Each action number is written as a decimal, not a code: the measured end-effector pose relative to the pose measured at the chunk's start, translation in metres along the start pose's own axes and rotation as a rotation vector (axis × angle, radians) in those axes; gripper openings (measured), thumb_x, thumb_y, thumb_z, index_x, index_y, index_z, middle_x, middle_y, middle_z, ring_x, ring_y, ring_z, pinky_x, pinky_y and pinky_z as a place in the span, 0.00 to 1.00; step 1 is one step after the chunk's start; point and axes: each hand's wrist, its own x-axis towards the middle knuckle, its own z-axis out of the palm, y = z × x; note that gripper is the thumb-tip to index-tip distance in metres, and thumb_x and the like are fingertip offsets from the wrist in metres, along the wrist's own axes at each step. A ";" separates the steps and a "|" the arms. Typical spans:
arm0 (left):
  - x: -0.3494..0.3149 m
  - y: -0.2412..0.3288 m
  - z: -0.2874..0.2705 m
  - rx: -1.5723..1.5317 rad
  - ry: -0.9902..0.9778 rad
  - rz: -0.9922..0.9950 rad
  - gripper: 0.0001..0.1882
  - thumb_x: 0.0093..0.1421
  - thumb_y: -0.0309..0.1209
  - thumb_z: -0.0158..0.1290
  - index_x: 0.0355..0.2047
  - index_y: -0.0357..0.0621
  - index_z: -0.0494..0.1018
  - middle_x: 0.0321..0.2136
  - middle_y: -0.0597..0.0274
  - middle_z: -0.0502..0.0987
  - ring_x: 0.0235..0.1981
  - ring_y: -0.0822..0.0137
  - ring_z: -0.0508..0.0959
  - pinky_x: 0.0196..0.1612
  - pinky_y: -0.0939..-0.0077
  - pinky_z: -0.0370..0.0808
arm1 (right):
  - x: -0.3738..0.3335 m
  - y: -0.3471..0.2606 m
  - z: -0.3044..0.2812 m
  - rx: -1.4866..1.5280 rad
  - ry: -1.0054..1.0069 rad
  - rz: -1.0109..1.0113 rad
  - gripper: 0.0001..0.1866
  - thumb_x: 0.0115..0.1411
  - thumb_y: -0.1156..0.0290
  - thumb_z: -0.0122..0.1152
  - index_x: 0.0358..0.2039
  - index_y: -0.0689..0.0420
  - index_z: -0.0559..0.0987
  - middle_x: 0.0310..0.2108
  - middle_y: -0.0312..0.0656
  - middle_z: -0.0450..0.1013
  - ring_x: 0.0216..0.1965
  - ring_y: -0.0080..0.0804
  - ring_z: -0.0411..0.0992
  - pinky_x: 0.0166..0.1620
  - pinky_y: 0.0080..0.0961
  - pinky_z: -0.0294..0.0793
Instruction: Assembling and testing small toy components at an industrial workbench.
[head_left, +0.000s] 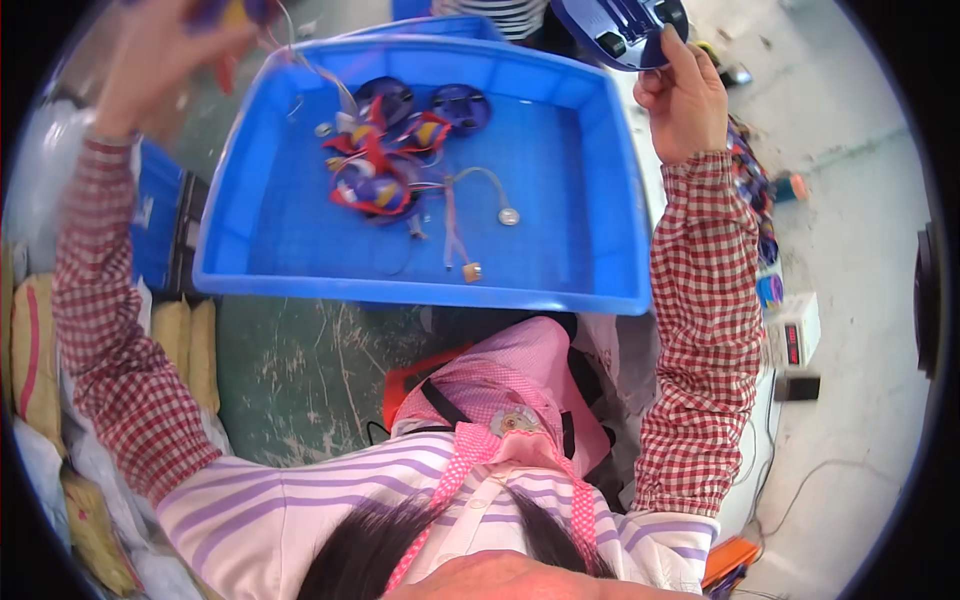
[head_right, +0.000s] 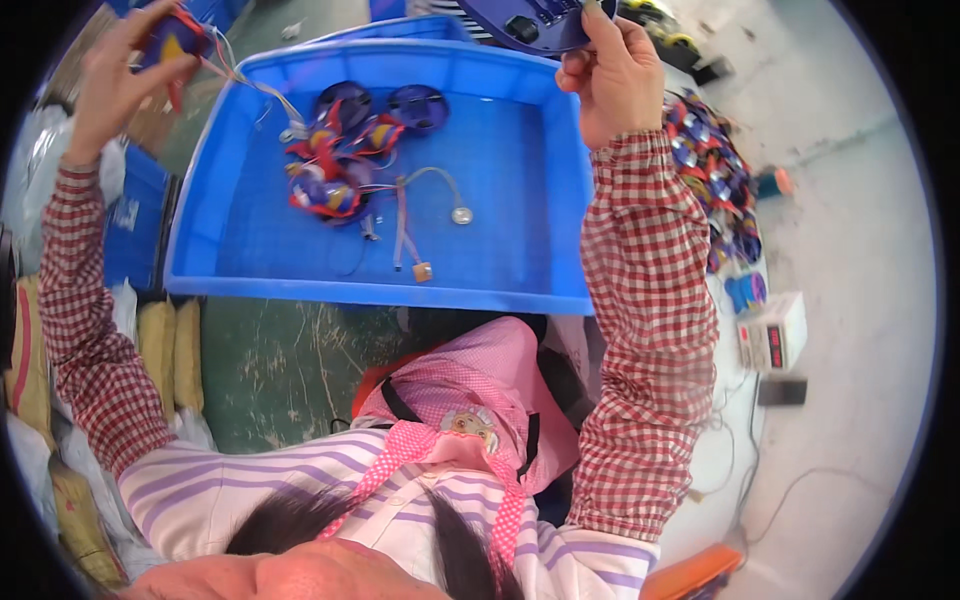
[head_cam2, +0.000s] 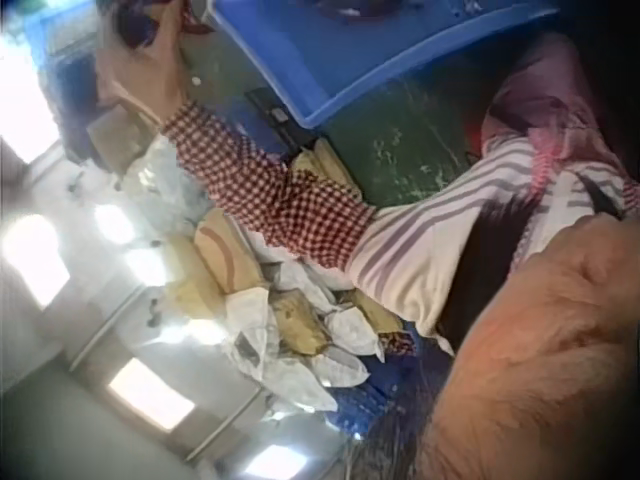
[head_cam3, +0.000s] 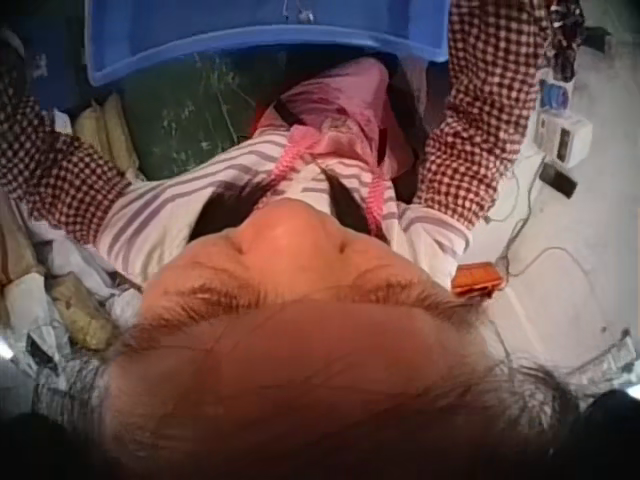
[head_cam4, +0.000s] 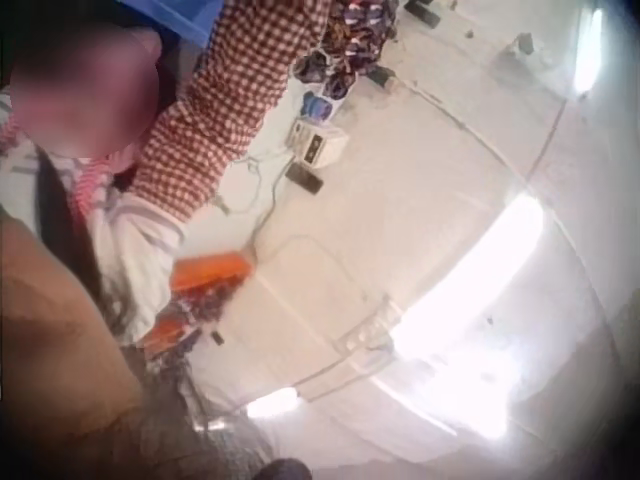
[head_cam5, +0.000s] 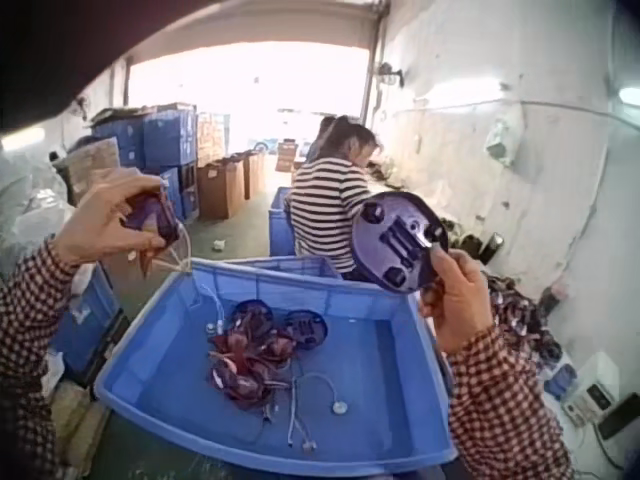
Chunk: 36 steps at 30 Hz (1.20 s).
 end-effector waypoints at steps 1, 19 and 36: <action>0.016 0.034 -0.010 -0.235 -0.027 -0.219 0.24 0.48 0.29 0.62 0.45 0.38 0.68 0.32 0.61 0.75 0.30 0.69 0.76 0.35 0.84 0.72 | -0.007 -0.014 -0.022 -0.005 0.022 -0.030 0.09 0.59 0.68 0.58 0.31 0.60 0.72 0.16 0.36 0.65 0.13 0.21 0.63 0.16 0.15 0.61; 0.026 0.376 0.048 -0.646 -0.384 1.371 0.26 0.43 0.30 0.64 0.43 0.45 0.69 0.42 0.57 0.70 0.41 0.61 0.70 0.45 0.69 0.67 | -0.309 -0.140 -0.244 -0.453 0.698 0.025 0.12 0.60 0.73 0.54 0.43 0.65 0.72 0.24 0.38 0.71 0.12 0.16 0.61 0.13 0.10 0.59; -0.076 0.573 0.289 -0.245 -0.179 2.023 0.21 0.41 0.25 0.60 0.37 0.44 0.66 0.36 0.58 0.69 0.41 0.59 0.65 0.49 0.70 0.64 | -0.441 -0.085 -0.316 -0.073 1.081 0.329 0.17 0.59 0.72 0.57 0.43 0.65 0.62 0.27 0.46 0.70 0.22 0.28 0.73 0.27 0.18 0.76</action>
